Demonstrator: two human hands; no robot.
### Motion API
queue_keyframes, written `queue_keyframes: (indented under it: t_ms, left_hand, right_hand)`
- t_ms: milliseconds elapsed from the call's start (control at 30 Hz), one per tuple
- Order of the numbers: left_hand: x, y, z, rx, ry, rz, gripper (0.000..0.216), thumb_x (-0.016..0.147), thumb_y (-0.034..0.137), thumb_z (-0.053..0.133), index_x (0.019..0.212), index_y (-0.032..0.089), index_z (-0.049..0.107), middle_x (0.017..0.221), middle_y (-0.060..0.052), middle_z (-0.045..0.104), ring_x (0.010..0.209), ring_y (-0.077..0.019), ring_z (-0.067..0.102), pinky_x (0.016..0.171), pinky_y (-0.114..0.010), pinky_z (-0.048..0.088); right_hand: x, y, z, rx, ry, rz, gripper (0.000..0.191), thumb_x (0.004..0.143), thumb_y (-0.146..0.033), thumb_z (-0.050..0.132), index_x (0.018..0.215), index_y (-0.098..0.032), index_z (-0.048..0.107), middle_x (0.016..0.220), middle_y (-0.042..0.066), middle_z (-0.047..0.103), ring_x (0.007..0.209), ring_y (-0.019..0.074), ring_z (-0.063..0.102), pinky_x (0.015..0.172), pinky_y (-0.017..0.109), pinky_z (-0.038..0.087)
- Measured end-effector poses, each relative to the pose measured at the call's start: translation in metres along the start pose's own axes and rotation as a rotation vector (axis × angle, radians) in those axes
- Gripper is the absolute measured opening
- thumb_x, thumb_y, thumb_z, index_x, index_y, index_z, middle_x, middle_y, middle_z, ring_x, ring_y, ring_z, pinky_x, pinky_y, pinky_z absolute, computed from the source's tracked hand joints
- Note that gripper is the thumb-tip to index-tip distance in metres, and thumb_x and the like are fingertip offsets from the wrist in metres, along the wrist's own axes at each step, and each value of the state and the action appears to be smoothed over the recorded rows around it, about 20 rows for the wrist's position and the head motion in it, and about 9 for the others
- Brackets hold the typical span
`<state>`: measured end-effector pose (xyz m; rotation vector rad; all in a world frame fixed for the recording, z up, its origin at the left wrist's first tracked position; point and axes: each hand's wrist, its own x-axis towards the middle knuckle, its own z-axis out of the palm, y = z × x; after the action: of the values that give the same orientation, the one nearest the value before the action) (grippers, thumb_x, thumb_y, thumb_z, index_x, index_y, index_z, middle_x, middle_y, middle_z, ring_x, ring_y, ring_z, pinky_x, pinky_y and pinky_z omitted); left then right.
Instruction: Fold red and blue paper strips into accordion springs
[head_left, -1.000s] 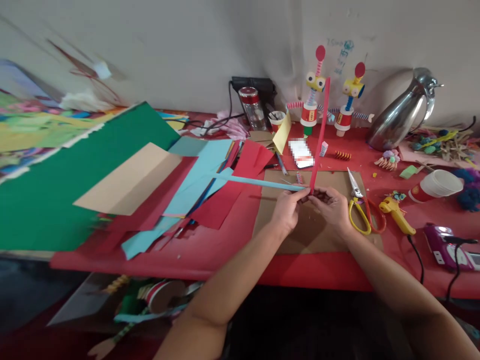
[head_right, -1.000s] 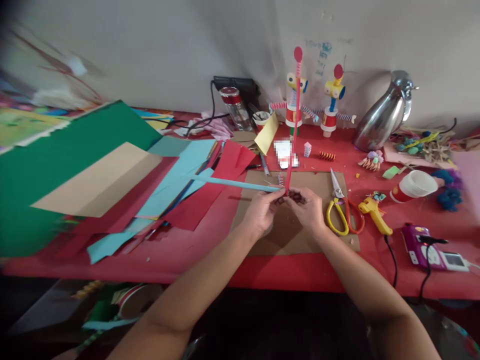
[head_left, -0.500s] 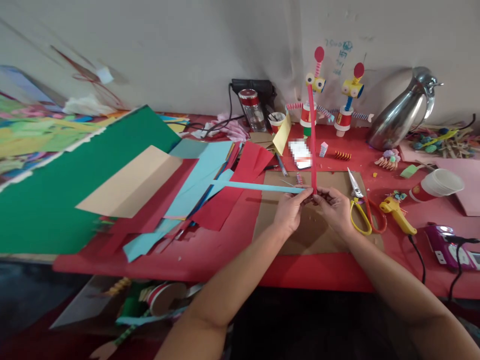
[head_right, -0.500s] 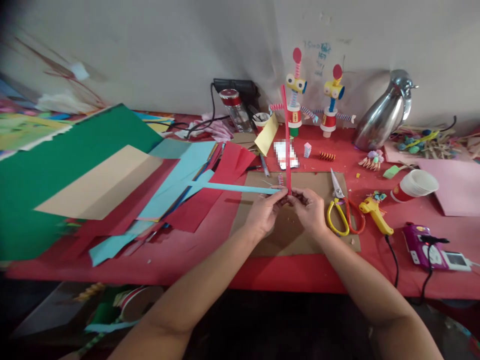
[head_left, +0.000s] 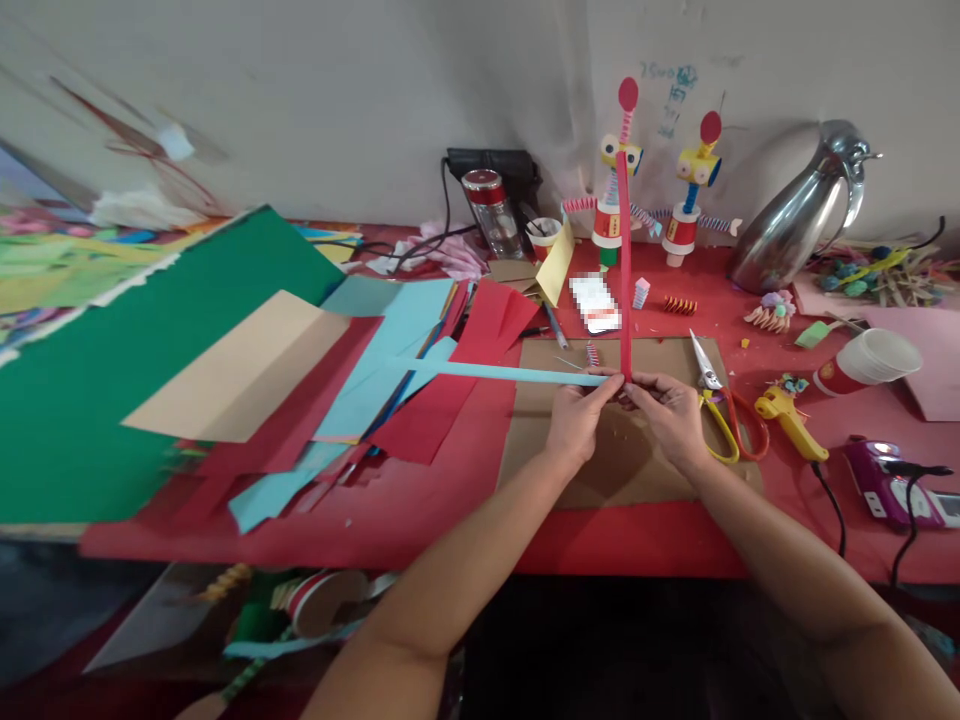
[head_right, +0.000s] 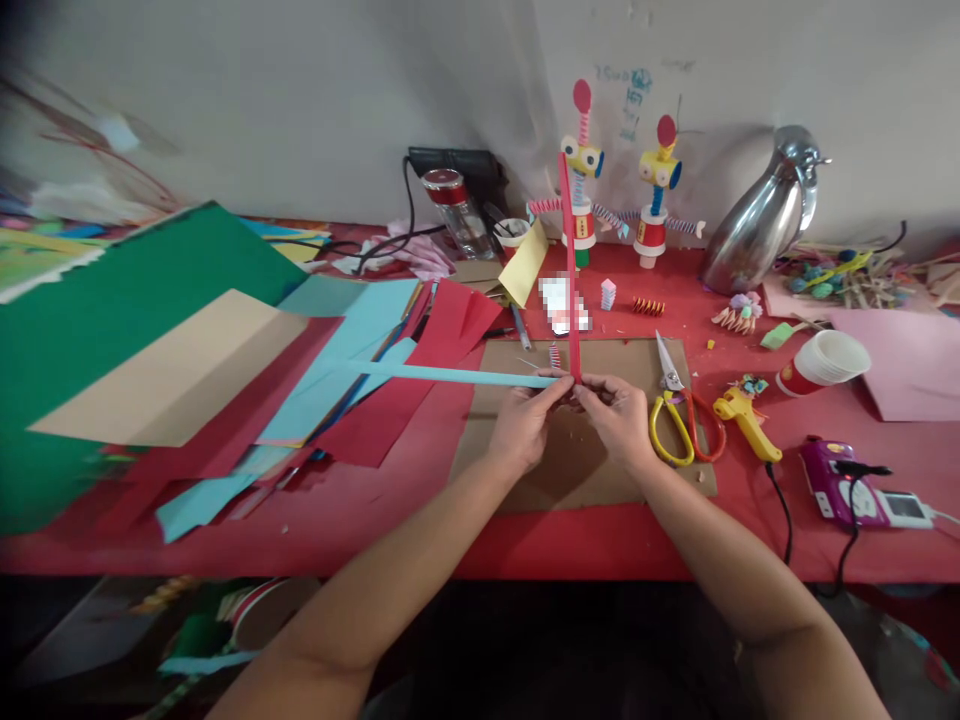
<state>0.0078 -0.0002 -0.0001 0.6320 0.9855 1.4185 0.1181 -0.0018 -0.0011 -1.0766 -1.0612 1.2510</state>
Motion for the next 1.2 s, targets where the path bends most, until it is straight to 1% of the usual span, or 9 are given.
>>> queue_keyframes:
  t_ms: [200, 300, 400, 533, 667, 733, 933, 1100, 1200]
  left_hand:
    - [0.001, 0.0, -0.001, 0.029, 0.017, -0.027, 0.02, 0.056, 0.026, 0.078, 0.07, 0.017, 0.066, 0.062, 0.002, 0.065, 0.06, -0.01, 0.057, 0.064, -0.024, 0.044]
    - [0.001, 0.0, -0.001, 0.037, 0.022, -0.033, 0.02, 0.055, 0.026, 0.078, 0.068, 0.017, 0.066, 0.061, 0.002, 0.065, 0.061, -0.0114, 0.059, 0.065, -0.025, 0.045]
    - [0.001, -0.001, -0.001, 0.052, 0.013, -0.017, 0.019, 0.056, 0.025, 0.078, 0.068, 0.017, 0.066, 0.061, 0.002, 0.064, 0.062, -0.0114, 0.059, 0.065, -0.025, 0.046]
    - [-0.001, -0.001, -0.003, 0.089, -0.018, -0.019, 0.019, 0.059, 0.028, 0.077, 0.072, 0.018, 0.066, 0.064, 0.002, 0.064, 0.063, -0.0119, 0.059, 0.064, -0.025, 0.045]
    - [-0.002, 0.001, -0.002, 0.227, 0.016, 0.07, 0.019, 0.062, 0.027, 0.076, 0.075, 0.019, 0.066, 0.066, 0.002, 0.064, 0.064, -0.0108, 0.058, 0.066, -0.024, 0.045]
    - [-0.003, 0.002, -0.002, 0.247, 0.027, 0.09, 0.02, 0.062, 0.027, 0.076, 0.078, 0.02, 0.066, 0.067, 0.003, 0.064, 0.065, -0.0104, 0.057, 0.067, -0.023, 0.045]
    - [-0.002, 0.009, -0.001, 0.153, -0.04, -0.015, 0.021, 0.059, 0.024, 0.077, 0.076, 0.018, 0.065, 0.065, 0.002, 0.063, 0.065, -0.0114, 0.058, 0.067, -0.025, 0.045]
    - [0.003, 0.013, -0.005, 0.093, -0.078, -0.105, 0.023, 0.054, 0.018, 0.078, 0.073, 0.017, 0.066, 0.059, 0.003, 0.061, 0.058, -0.0093, 0.055, 0.061, -0.024, 0.042]
    - [0.003, 0.014, -0.005, 0.075, -0.099, -0.138, 0.024, 0.054, 0.017, 0.078, 0.073, 0.016, 0.064, 0.06, 0.003, 0.061, 0.056, -0.0086, 0.055, 0.06, -0.024, 0.043]
  right_hand:
    - [0.0, 0.001, 0.002, 0.029, 0.023, 0.04, 0.022, 0.062, -0.033, 0.075, 0.077, -0.016, 0.071, 0.067, 0.002, 0.071, 0.059, 0.0131, 0.064, 0.059, 0.027, 0.055]
    - [0.001, 0.003, 0.001, 0.038, 0.016, 0.05, 0.025, 0.061, -0.035, 0.076, 0.076, -0.016, 0.07, 0.068, 0.002, 0.071, 0.06, 0.0136, 0.065, 0.061, 0.028, 0.056]
    - [0.001, 0.002, 0.0, 0.03, -0.003, 0.043, 0.026, 0.063, -0.04, 0.074, 0.075, -0.017, 0.069, 0.069, 0.001, 0.07, 0.061, 0.0136, 0.065, 0.063, 0.029, 0.056]
    - [0.001, -0.001, -0.003, -0.037, 0.008, 0.024, 0.025, 0.066, -0.041, 0.072, 0.073, -0.018, 0.067, 0.063, 0.001, 0.068, 0.057, 0.0129, 0.063, 0.058, 0.027, 0.055]
    - [0.001, -0.002, -0.003, -0.071, 0.024, 0.037, 0.022, 0.066, -0.039, 0.071, 0.068, -0.018, 0.065, 0.058, 0.0, 0.066, 0.054, 0.0127, 0.062, 0.055, 0.026, 0.054]
    - [0.002, -0.002, -0.003, -0.059, 0.025, 0.044, 0.022, 0.066, -0.039, 0.071, 0.069, -0.018, 0.066, 0.058, 0.0, 0.066, 0.053, 0.0128, 0.062, 0.055, 0.026, 0.053]
    - [0.002, -0.005, -0.004, -0.047, 0.015, 0.027, 0.025, 0.066, -0.041, 0.072, 0.072, -0.017, 0.069, 0.059, 0.0, 0.067, 0.053, 0.012, 0.061, 0.055, 0.026, 0.052]
    - [0.004, -0.012, -0.009, -0.081, -0.061, 0.066, 0.027, 0.067, -0.045, 0.071, 0.065, -0.018, 0.067, 0.052, -0.002, 0.06, 0.047, 0.0094, 0.053, 0.047, 0.022, 0.044]
    - [0.006, -0.015, -0.011, -0.096, -0.075, 0.053, 0.027, 0.068, -0.044, 0.071, 0.063, -0.018, 0.067, 0.052, -0.002, 0.06, 0.049, 0.0095, 0.053, 0.049, 0.022, 0.042]
